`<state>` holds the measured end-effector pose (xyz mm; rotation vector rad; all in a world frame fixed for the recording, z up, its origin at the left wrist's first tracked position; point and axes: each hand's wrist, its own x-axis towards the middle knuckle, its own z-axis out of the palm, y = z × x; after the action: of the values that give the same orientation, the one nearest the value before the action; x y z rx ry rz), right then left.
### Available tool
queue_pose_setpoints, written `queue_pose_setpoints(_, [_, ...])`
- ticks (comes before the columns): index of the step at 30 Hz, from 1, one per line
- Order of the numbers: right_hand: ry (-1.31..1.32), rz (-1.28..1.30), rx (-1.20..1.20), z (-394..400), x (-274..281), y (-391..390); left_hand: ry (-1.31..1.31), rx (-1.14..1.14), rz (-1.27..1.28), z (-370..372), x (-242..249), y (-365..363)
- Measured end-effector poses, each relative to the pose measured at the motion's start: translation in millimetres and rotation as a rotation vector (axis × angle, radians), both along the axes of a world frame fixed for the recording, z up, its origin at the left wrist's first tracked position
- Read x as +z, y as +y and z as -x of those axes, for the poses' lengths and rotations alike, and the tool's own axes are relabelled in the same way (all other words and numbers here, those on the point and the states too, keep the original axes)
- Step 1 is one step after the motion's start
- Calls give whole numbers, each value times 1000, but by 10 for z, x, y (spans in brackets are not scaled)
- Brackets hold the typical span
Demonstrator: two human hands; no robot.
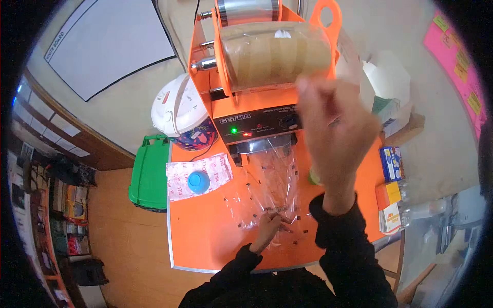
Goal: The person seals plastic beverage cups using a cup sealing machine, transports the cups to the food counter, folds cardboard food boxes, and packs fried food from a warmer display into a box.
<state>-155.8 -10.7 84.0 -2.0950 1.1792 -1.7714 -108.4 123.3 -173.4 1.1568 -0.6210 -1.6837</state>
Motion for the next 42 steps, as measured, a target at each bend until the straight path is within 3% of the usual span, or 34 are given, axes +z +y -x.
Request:
queue_pose_setpoints(1, [1, 7, 3, -20, 140, -76, 24, -35, -25, -6, 23, 1])
queue_pose_setpoints(3, [191, 348, -35, -142, 450, -467, 54, -19, -59, 26, -101, 17])
queue_pose_setpoints(4, [190, 356, -34, -217, 495, -642, 83, -5, -102, 41, -167, 29])
queue_pose_setpoints(6, [653, 421, -33, -357, 463, -885, 119, 1, -86, 31, -83, 46])
queue_pose_setpoints(9, [705, 504, 20, -276, 353, -841, 174, 5, -105, 20, 64, 61])
queue_pose_setpoints(10, [706, 509, 22, -269, 299, -788, 194, 4, -139, 19, 92, 61])
queue_pose_setpoints(12, [450, 523, -55, -271, 186, -687, 179, -6, -121, -28, 10, 50])
queue_pose_setpoints(22, [401, 585, -52, -215, 218, -558, 198, -26, -27, -117, 124, 14])
queue_pose_setpoints(24, [591, 313, -63, -229, 497, -521, 226, -6, -67, -115, 140, 34])
queue_pose_setpoints(27, [586, 90, -212, -496, 745, -849, 234, -20, -82, -97, 100, 62])
queue_pose_setpoints(30, [683, 39, -28, -578, 642, -914, 209, -52, -69, -98, 76, 61])
queue_pose_setpoints(34, [685, -13, -40, -485, 525, -693, 316, -49, -83, -127, 117, 89])
queue_pose_setpoints(36, [494, 427, -162, -487, 312, -760, 297, -27, -88, -140, 126, 73])
queue_pose_setpoints(42, [297, 740, -204, -481, 122, -831, 231, -21, -38, -204, 279, 76])
